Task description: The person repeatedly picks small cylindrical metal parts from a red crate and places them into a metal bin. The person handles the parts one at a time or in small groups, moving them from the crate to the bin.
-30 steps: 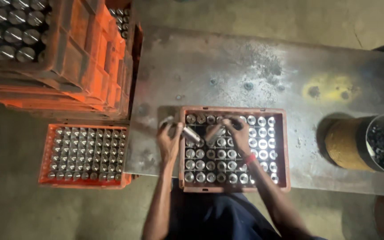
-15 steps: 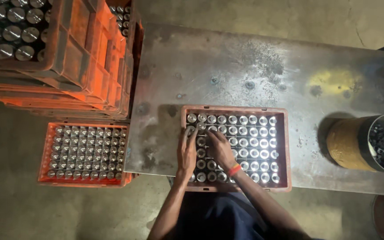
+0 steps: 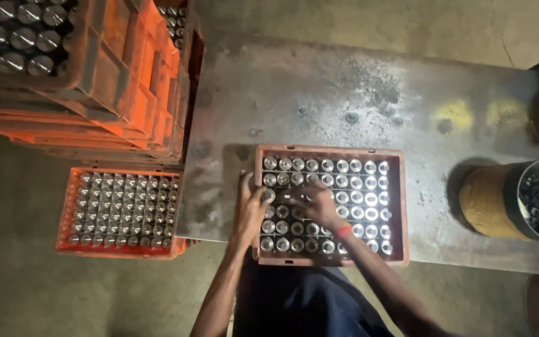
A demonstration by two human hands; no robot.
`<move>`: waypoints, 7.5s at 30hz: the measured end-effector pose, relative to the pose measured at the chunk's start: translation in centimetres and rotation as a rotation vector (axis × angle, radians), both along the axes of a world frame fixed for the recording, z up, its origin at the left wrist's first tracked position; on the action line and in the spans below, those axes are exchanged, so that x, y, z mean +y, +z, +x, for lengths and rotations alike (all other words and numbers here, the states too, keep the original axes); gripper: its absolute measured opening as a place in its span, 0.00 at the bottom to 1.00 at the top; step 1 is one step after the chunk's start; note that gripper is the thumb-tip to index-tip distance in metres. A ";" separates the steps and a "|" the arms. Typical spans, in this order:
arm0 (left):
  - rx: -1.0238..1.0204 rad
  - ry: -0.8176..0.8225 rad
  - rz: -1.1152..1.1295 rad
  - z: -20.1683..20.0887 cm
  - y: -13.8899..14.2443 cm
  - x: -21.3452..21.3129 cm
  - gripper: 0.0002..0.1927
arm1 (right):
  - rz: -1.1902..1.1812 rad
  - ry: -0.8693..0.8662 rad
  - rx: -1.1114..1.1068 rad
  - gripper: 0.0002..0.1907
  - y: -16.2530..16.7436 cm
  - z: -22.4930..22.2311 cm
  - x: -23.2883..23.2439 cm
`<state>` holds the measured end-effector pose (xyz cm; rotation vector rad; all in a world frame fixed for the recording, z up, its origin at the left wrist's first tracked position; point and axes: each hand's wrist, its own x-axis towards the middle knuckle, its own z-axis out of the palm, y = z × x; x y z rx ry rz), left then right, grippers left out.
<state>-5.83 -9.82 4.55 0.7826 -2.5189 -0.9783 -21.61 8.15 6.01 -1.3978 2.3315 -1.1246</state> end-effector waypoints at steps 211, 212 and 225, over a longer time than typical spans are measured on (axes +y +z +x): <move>-0.071 -0.011 0.102 -2.3 -1.2 8.7 0.24 | 0.274 -0.477 -0.292 0.32 -0.4 2.3 5.2; -0.027 -0.049 0.064 -2.0 -1.0 8.7 0.23 | 0.235 -0.391 -0.113 0.29 -0.5 2.6 5.4; -0.057 -0.061 -0.260 -2.5 -1.3 9.5 0.17 | 0.171 -0.256 -0.018 0.10 0.0 3.9 5.3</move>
